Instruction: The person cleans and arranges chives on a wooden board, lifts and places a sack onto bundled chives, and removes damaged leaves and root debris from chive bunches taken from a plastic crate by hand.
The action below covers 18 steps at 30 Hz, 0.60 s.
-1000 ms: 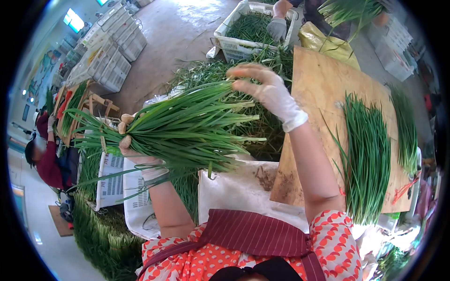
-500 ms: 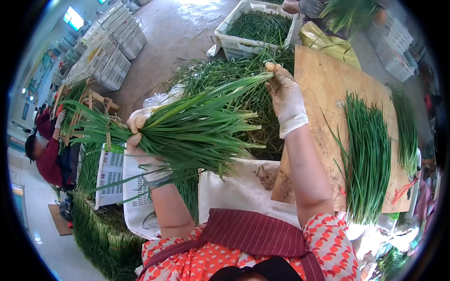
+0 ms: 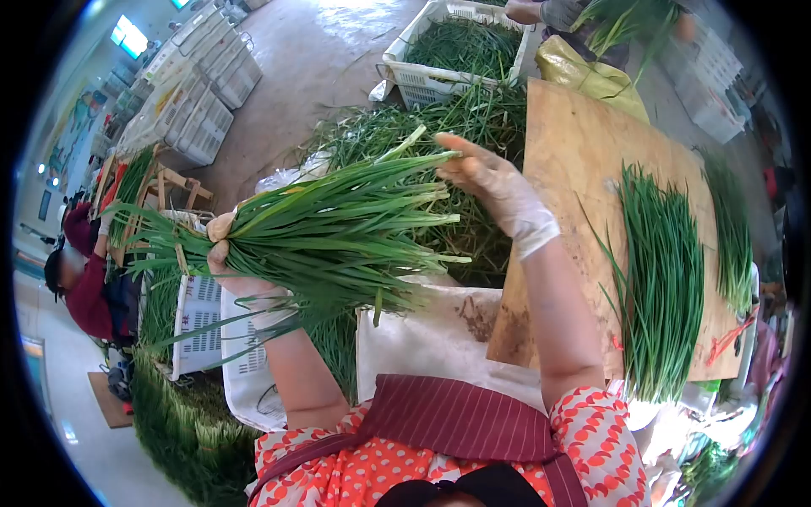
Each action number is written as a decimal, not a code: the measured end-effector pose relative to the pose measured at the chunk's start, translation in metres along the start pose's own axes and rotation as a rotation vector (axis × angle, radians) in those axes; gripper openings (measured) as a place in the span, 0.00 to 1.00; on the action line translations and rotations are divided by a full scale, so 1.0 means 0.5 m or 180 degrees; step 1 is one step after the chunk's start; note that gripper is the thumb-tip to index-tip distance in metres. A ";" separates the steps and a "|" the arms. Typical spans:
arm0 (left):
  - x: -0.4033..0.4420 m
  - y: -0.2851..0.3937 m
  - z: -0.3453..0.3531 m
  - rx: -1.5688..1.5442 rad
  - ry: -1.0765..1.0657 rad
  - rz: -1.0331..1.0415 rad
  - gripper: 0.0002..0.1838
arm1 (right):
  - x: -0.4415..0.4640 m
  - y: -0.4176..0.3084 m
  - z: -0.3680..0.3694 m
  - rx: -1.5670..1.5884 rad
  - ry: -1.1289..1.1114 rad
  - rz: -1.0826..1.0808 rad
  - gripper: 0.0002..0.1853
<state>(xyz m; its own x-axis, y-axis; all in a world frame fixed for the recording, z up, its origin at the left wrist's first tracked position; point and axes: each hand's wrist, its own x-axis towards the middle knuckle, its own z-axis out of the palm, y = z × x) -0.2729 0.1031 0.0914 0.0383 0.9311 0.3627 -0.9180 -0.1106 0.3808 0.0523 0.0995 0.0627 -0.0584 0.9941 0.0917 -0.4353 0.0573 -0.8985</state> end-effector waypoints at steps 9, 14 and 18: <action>-0.002 0.025 0.015 0.0011 -0.0146 0.0290 0.09 | -0.022 0.025 0.035 0.0090 -0.0359 0.0133 0.10; -0.008 0.078 -0.010 0.0083 -0.0617 0.0408 0.08 | -0.034 -0.003 -0.057 -0.1106 0.0367 -0.0125 0.12; -0.006 0.084 -0.011 -0.0338 -0.1075 0.0405 0.10 | 0.017 0.082 -0.185 -0.2653 0.1348 -0.0743 0.27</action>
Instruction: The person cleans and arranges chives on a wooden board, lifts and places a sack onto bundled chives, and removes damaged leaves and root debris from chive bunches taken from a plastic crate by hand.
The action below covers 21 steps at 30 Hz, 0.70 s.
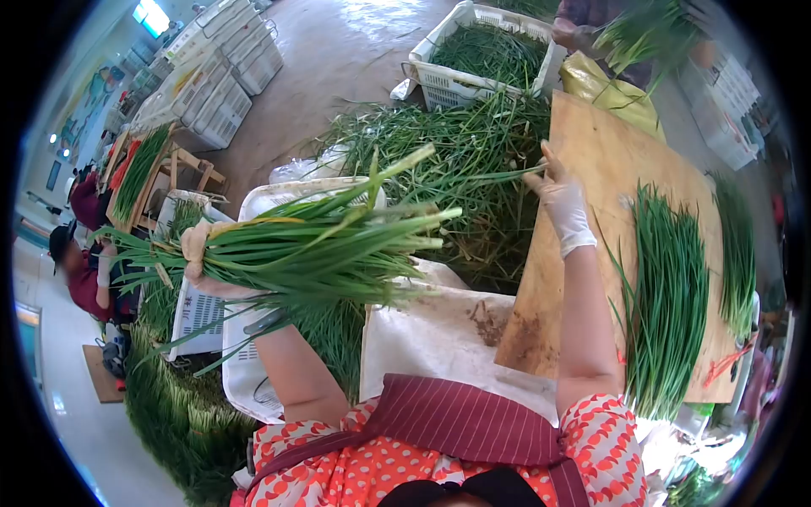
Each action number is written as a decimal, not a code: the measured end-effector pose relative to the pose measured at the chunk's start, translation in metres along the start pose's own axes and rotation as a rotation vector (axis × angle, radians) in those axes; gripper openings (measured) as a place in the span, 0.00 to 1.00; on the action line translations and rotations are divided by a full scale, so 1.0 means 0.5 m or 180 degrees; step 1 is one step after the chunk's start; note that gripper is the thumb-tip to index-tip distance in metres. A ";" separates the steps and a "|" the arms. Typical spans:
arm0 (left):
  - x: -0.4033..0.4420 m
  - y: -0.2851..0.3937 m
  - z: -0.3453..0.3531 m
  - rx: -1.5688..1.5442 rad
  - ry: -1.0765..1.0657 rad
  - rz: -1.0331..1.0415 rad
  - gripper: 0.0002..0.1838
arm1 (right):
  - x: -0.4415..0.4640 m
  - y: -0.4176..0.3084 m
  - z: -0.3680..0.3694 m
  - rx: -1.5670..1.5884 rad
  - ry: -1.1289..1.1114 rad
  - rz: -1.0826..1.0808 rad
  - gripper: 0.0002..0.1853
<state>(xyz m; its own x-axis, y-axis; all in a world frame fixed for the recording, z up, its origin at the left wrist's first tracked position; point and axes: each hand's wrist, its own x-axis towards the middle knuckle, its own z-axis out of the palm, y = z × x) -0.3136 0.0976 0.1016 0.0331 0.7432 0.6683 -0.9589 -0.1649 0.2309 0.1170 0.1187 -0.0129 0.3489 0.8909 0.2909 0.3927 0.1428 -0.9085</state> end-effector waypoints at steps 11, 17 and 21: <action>0.003 -0.046 0.009 -0.0105 0.0294 -0.0244 0.12 | -0.082 -0.292 0.126 0.2623 -0.2944 0.0644 0.13; -0.016 -0.020 -0.017 -0.0039 0.0490 -0.0437 0.11 | -0.058 -0.270 0.038 0.1770 -0.2985 0.0425 0.09; -0.012 -0.046 -0.001 0.0505 0.0043 -0.0593 0.11 | -0.058 -0.263 -0.006 0.1776 -0.2844 0.0311 0.10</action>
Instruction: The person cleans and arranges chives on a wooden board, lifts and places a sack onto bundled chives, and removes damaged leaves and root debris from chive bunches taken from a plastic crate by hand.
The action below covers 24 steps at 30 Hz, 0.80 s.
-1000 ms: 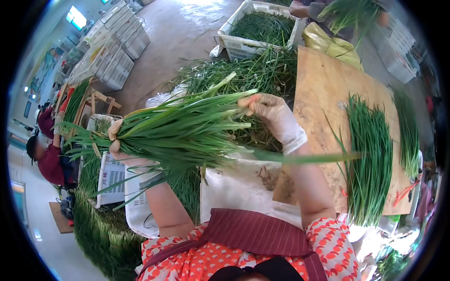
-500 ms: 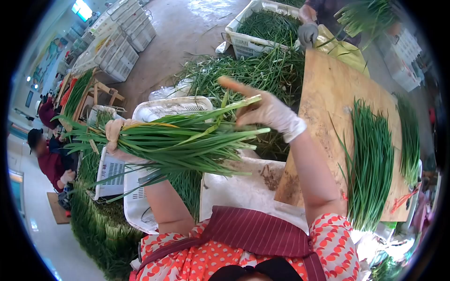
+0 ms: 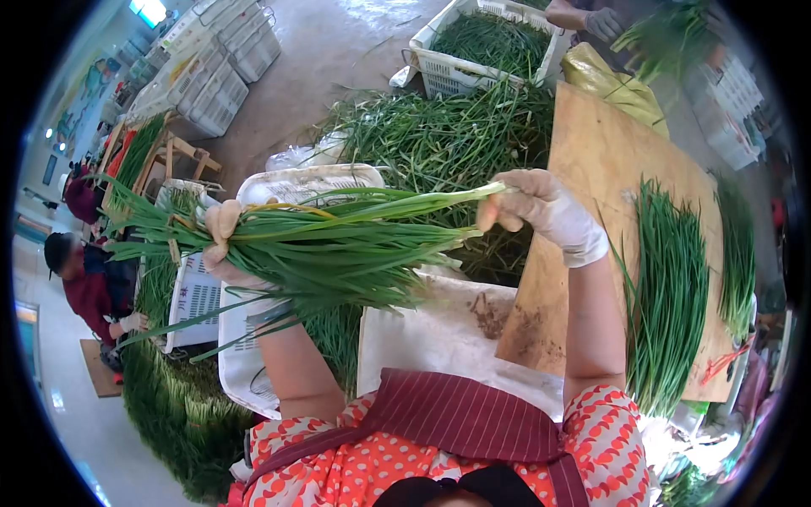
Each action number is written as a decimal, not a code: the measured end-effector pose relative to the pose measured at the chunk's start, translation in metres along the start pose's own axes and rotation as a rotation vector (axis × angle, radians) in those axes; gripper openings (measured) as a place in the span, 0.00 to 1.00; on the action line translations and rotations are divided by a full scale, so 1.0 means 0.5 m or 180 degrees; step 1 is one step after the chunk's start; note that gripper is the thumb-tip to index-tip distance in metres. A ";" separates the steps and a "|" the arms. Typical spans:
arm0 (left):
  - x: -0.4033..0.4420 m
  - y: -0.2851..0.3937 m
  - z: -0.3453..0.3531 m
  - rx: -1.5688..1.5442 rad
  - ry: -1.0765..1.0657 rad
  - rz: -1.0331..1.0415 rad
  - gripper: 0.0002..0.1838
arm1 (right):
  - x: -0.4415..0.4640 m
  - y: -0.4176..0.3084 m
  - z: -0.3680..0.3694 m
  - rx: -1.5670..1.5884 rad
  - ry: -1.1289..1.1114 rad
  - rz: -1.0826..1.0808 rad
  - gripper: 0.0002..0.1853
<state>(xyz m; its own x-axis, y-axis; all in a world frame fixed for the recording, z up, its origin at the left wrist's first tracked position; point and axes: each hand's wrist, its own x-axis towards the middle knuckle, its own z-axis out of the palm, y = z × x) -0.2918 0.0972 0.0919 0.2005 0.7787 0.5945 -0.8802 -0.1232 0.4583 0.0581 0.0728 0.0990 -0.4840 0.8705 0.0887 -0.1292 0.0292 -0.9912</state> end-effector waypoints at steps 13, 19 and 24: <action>-0.033 0.044 -0.054 0.0308 0.0830 0.0306 0.09 | -0.048 0.108 -0.251 0.1541 0.2181 -0.1658 0.10; -0.032 0.050 -0.063 -0.0543 0.0091 0.0263 0.09 | 0.056 0.095 -0.118 -0.2521 0.1494 0.0429 0.24; -0.011 0.052 -0.034 -0.0379 -0.0211 0.0176 0.08 | 0.110 0.023 0.020 -0.0820 -0.0042 0.0343 0.18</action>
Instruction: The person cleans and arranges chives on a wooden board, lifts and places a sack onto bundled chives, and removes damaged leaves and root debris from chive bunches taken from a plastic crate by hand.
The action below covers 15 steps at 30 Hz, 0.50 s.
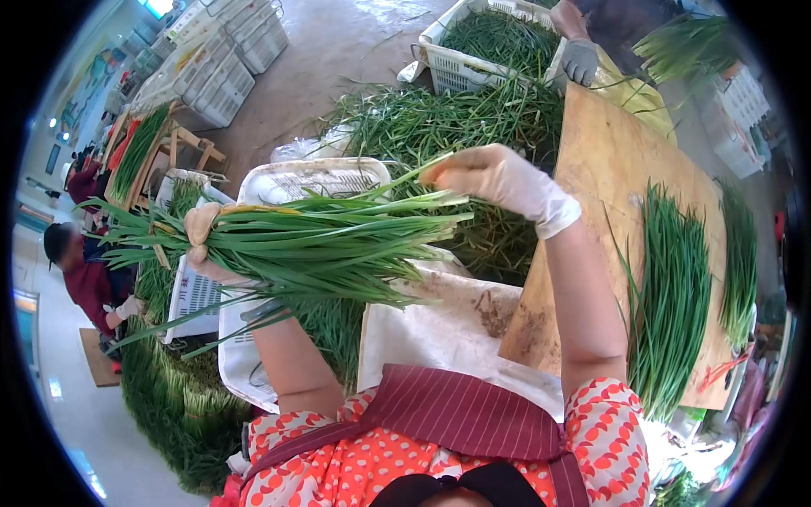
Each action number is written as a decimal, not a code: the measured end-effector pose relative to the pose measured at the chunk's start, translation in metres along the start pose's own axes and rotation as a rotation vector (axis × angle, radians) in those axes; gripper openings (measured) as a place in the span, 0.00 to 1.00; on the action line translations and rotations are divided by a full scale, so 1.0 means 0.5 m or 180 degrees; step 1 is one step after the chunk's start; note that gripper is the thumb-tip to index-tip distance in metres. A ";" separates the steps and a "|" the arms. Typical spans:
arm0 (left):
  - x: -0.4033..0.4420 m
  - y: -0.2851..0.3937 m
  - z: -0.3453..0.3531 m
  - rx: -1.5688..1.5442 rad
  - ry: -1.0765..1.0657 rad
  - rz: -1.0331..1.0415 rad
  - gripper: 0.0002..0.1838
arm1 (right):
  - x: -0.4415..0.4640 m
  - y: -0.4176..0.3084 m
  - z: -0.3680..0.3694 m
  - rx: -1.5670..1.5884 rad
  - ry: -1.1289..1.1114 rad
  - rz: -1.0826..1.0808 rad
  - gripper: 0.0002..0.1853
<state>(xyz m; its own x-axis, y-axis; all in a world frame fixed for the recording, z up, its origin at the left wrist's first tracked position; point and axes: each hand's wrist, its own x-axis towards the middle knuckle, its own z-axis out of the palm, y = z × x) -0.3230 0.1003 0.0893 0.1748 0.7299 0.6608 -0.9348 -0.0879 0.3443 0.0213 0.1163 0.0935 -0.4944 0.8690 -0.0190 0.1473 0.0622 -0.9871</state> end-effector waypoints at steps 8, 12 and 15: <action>0.006 -0.013 0.029 0.0019 -0.0377 -0.0066 0.08 | -0.012 -0.018 0.031 0.0369 0.0574 0.0123 0.13; 0.000 -0.026 0.021 0.0044 -0.0212 -0.0008 0.08 | -0.031 0.000 0.007 0.0264 0.0976 0.0078 0.12; -0.003 -0.035 0.037 0.0161 0.0128 0.0214 0.09 | -0.041 0.038 -0.038 0.0284 0.1464 0.0036 0.10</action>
<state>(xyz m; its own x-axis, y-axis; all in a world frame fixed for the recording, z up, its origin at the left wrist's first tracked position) -0.3013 0.0880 0.0945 0.0986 0.7477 0.6567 -0.9269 -0.1711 0.3339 0.0506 0.1088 0.0782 -0.0591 0.9980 0.0226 0.0663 0.0266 -0.9974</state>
